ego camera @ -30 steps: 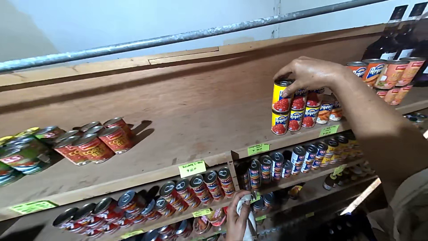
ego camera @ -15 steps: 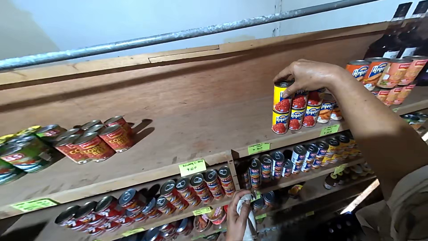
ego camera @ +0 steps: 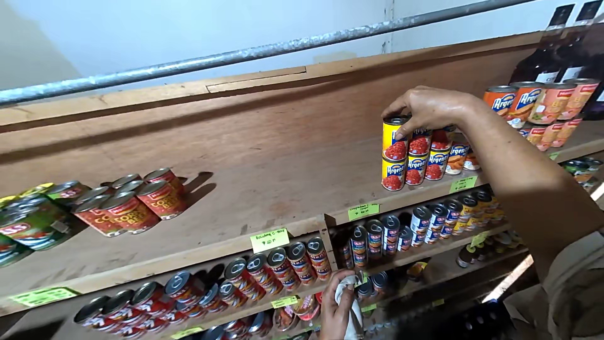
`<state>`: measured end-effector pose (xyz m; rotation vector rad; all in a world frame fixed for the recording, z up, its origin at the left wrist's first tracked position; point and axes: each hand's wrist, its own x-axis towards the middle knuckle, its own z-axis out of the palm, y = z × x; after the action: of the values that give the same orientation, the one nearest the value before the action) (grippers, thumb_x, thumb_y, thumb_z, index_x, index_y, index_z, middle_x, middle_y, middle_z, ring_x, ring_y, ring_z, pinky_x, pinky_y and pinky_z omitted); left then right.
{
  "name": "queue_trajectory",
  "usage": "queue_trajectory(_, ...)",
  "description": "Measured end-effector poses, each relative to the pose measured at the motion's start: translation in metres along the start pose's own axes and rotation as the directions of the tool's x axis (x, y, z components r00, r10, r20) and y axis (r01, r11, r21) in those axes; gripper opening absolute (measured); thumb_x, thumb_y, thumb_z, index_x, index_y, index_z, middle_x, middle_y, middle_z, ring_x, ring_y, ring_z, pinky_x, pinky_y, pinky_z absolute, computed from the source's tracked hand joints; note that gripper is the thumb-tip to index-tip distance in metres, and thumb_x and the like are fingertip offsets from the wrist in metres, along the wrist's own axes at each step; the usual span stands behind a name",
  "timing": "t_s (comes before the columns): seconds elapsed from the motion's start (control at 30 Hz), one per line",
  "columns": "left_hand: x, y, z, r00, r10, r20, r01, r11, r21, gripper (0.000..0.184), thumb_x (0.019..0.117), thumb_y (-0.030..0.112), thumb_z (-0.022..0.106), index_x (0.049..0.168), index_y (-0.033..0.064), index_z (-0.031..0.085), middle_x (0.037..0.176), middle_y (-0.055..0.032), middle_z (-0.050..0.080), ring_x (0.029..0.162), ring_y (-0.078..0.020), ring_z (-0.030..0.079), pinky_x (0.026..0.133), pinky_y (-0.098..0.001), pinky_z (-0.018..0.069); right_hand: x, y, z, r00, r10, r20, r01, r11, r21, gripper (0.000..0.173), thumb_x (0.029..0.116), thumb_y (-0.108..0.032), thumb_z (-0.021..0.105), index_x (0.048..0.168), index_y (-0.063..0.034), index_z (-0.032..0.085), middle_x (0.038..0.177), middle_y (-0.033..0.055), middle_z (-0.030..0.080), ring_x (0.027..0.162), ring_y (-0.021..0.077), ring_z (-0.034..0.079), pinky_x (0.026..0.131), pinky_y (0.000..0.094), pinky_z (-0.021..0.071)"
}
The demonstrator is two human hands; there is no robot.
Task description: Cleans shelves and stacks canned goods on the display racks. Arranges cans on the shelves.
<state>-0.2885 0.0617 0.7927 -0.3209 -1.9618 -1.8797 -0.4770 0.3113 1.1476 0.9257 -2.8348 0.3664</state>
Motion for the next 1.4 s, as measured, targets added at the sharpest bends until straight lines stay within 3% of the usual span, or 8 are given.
queue_trajectory(0.5,0.002,0.004,0.001,0.998,0.034,0.053,-0.034,0.999,0.011,0.023,0.0965,0.013,0.057,0.113,0.0029,0.070,0.111,0.0013,0.070,0.098,0.0016,0.065,0.088,-0.0200,0.0552,0.003,0.004,0.003,1.000,-0.015,0.007,0.015,1.000,-0.005,0.048,0.0890,-0.021,0.081,0.134,-0.0115,0.065,0.128,0.0147,0.067,0.118,0.0308,0.063,0.104,0.0519,0.0474)
queue_trajectory(0.63,0.031,0.030,0.006,0.947,0.256,0.192,-0.263,0.965,0.008,0.036,0.1007,0.052,0.056,0.090,0.0204,0.069,0.089,0.0125,0.068,0.091,0.0068,0.063,0.082,-0.0138,0.0516,0.005,0.004,0.005,0.999,-0.035,-0.005,0.035,0.999,-0.012,0.060,0.0885,-0.029,0.081,0.142,-0.0137,0.059,0.137,0.0167,0.062,0.126,0.0351,0.059,0.108,0.0569,0.0426)
queue_trajectory(0.73,0.070,0.069,0.017,0.894,0.395,0.213,-0.418,0.906,0.073,0.042,0.1045,0.043,0.052,0.078,0.0122,0.062,0.079,0.0041,0.063,0.089,-0.0015,0.062,0.082,-0.0192,0.0500,0.007,0.002,0.005,1.000,-0.025,0.007,0.025,0.998,-0.062,0.061,0.0894,-0.037,0.079,0.143,-0.0143,0.059,0.135,0.0154,0.064,0.128,0.0365,0.057,0.113,0.0611,0.0339)
queue_trajectory(0.83,0.105,0.113,0.030,0.903,0.366,0.226,-0.418,0.867,0.270,0.034,0.0994,0.026,0.057,0.114,-0.0031,0.067,0.077,0.0010,0.064,0.071,-0.0006,0.059,0.069,-0.0199,0.0510,0.006,0.000,0.003,0.999,-0.030,0.021,0.032,0.995,-0.092,0.052,0.0899,-0.032,0.079,0.136,-0.0132,0.065,0.129,0.0148,0.068,0.126,0.0351,0.058,0.114,0.0604,0.0303)
queue_trajectory(0.9,0.129,0.126,0.039,0.932,0.277,0.235,-0.349,0.860,0.371,0.042,0.0975,0.026,0.059,0.129,-0.0013,0.064,0.076,0.0012,0.062,0.063,-0.0029,0.055,0.062,-0.0222,0.0491,0.007,0.004,0.003,0.999,-0.052,0.015,0.053,0.995,-0.079,0.049,0.0902,-0.030,0.079,0.134,-0.0124,0.067,0.128,0.0149,0.068,0.125,0.0345,0.059,0.114,0.0597,0.0323)
queue_trajectory(1.07,0.178,0.138,0.058,0.965,0.036,0.260,-0.181,0.807,0.562,0.047,0.0964,0.036,0.065,0.134,0.0069,0.065,0.114,-0.0101,0.069,0.094,-0.0186,0.066,0.085,-0.0396,0.0540,0.008,0.005,0.003,0.998,-0.047,0.027,0.049,0.998,-0.045,0.048,0.0907,-0.028,0.079,0.134,-0.0119,0.067,0.129,0.0144,0.068,0.125,0.0340,0.059,0.112,0.0588,0.0357)
queue_trajectory(1.17,0.201,0.140,0.071,0.968,-0.074,0.241,-0.106,0.748,0.655,0.061,0.0933,0.042,0.071,0.142,0.0093,0.058,0.133,-0.0132,0.063,0.099,-0.0252,0.066,0.088,-0.0483,0.0532,0.008,0.006,0.004,0.999,-0.045,0.020,0.046,0.998,-0.039,0.048,0.0903,-0.028,0.079,0.134,-0.0127,0.067,0.128,0.0141,0.068,0.124,0.0336,0.060,0.110,0.0593,0.0383)
queue_trajectory(1.4,0.243,0.125,0.095,0.955,-0.183,0.236,-0.038,0.710,0.704,0.069,0.0840,0.050,0.081,0.138,0.0125,0.061,0.121,-0.0127,0.071,0.106,-0.0308,0.069,0.093,-0.0592,0.0519,0.006,0.007,0.006,0.999,-0.049,0.020,0.050,0.998,-0.042,0.051,0.0913,-0.030,0.078,0.138,-0.0138,0.065,0.132,0.0149,0.066,0.127,0.0346,0.058,0.112,0.0592,0.0365)
